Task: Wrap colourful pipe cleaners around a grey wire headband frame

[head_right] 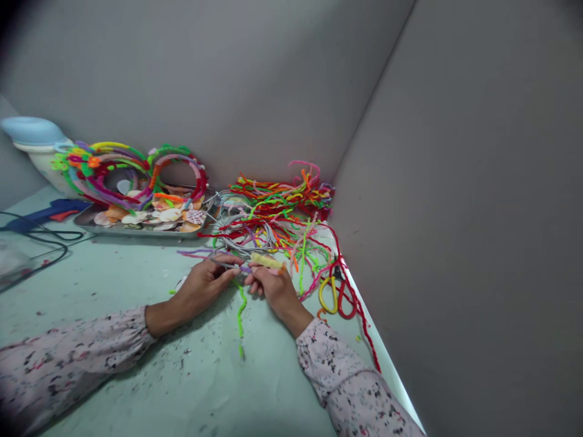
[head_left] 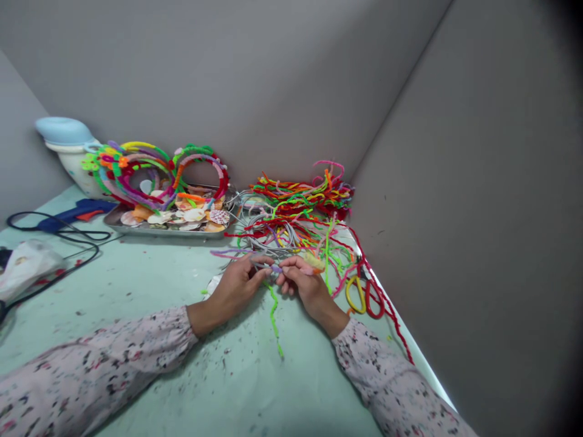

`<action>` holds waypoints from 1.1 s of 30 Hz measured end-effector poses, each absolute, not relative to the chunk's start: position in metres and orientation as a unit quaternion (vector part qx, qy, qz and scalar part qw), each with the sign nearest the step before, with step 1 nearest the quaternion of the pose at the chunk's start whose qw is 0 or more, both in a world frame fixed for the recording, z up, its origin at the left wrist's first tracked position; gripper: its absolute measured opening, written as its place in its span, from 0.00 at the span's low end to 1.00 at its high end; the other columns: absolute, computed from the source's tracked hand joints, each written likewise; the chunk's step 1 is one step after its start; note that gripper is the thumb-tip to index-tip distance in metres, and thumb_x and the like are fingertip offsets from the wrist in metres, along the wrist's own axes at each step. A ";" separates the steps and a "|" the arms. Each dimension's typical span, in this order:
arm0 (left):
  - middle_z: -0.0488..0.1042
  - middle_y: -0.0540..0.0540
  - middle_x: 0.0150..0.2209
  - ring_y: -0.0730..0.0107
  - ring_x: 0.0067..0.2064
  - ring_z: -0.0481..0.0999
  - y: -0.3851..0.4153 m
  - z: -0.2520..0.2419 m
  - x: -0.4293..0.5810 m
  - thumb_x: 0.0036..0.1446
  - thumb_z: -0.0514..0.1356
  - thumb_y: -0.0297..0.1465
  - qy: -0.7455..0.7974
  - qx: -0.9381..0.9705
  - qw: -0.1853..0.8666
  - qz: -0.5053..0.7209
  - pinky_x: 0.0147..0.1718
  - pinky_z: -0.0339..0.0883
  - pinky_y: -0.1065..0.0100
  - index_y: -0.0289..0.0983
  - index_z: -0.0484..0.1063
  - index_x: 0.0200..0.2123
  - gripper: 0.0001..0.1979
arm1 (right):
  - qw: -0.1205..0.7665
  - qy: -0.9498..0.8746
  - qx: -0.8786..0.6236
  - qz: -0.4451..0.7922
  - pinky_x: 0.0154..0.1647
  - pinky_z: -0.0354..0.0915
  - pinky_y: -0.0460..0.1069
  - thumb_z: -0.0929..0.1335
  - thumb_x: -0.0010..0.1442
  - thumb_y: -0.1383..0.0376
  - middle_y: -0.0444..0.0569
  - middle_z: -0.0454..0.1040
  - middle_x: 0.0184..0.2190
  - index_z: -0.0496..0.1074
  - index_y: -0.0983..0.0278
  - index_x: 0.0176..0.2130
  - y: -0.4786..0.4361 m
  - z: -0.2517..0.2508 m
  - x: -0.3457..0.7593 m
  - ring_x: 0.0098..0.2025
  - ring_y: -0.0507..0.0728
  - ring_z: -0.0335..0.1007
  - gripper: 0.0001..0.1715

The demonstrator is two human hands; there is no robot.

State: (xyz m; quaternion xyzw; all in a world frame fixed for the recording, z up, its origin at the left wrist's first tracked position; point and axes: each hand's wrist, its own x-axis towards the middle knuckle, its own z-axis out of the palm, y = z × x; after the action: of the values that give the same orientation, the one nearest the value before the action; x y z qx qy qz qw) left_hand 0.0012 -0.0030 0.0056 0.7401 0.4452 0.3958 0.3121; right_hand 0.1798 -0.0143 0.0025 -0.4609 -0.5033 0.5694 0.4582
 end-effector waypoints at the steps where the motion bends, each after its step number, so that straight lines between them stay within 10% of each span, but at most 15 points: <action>1: 0.78 0.47 0.37 0.68 0.35 0.74 -0.003 0.005 0.001 0.59 0.57 0.35 0.444 0.738 0.311 0.403 0.34 0.67 0.68 0.37 0.75 0.41 0.12 | 0.457 -0.502 -0.460 0.572 0.21 0.57 0.44 0.65 0.56 0.61 0.44 0.74 0.23 0.71 0.64 0.35 -0.015 0.003 0.180 0.21 0.49 0.66 0.09; 33: 0.76 0.47 0.32 0.65 0.35 0.75 -0.001 0.009 0.001 0.58 0.57 0.35 0.460 0.740 0.293 0.394 0.35 0.67 0.66 0.36 0.76 0.36 0.10 | 0.451 -0.484 -0.477 0.578 0.18 0.55 0.43 0.65 0.53 0.65 0.42 0.74 0.22 0.69 0.64 0.34 -0.016 0.009 0.176 0.19 0.48 0.65 0.06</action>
State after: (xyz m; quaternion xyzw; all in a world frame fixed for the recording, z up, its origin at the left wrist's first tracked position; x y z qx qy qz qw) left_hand 0.0006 -0.0009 0.0085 0.7398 0.4600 0.3942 0.2929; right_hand 0.1757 -0.0159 0.0091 -0.4774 -0.4843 0.5782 0.4509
